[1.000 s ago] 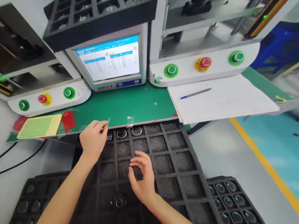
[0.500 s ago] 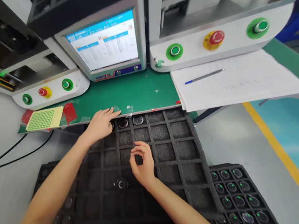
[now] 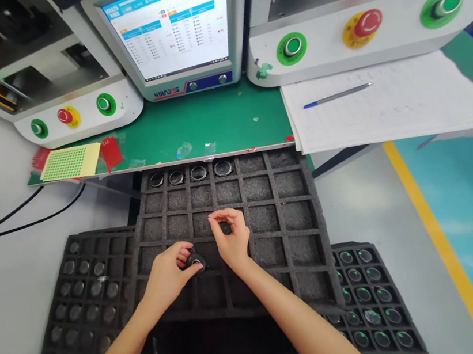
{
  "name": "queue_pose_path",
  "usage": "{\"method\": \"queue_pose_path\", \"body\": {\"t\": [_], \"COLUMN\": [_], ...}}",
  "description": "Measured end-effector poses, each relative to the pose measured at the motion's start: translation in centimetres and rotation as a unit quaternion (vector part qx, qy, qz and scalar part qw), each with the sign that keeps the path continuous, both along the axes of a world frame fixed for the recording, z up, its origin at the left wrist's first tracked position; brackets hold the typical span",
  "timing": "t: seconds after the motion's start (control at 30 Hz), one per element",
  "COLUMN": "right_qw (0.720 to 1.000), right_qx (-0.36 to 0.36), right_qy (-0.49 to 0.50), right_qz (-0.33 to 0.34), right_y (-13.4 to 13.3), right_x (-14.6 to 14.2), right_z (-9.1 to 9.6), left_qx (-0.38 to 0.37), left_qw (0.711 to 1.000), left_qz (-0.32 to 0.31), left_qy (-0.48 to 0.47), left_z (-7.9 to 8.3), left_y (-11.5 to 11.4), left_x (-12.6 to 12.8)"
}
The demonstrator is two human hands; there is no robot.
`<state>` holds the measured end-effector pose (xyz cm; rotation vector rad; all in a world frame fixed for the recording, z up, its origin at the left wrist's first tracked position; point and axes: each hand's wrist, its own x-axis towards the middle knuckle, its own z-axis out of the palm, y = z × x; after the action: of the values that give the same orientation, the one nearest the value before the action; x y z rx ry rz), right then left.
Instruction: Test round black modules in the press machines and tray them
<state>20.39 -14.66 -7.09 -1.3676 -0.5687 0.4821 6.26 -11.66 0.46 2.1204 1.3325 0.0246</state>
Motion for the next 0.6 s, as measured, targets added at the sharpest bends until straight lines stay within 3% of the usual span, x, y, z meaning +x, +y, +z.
{"method": "queue_pose_path", "body": {"t": [0.13,0.3,0.4,0.53,0.6], "right_qw": [1.000,0.994,0.983,0.977,0.975], "right_qx": [0.005,0.027,0.057,0.072,0.070], "right_qy": [0.004,0.028,0.048,0.076,0.091], "right_qz": [0.015,0.101,0.166,0.185,0.189], "right_y": [-0.7,-2.5,-3.6,-4.3,-4.3], "right_x": [0.3,0.2,0.0,0.2,0.4], "right_z": [1.3,5.0,7.3,8.9,9.2], "left_qx": [0.024,0.076,0.013,-0.150,-0.160], "left_qw": [0.995,0.957,0.948,0.915,0.913], "left_qz": [0.020,0.026,0.057,0.124,0.126], "left_qy": [-0.092,-0.278,-0.311,-0.352,-0.353], "left_z": [1.2,4.0,4.6,4.7,4.9], "left_y": [0.3,-0.5,-1.3,-1.7,-1.6], "left_x": [-0.6,-1.1,-0.8,0.1,0.4]}}
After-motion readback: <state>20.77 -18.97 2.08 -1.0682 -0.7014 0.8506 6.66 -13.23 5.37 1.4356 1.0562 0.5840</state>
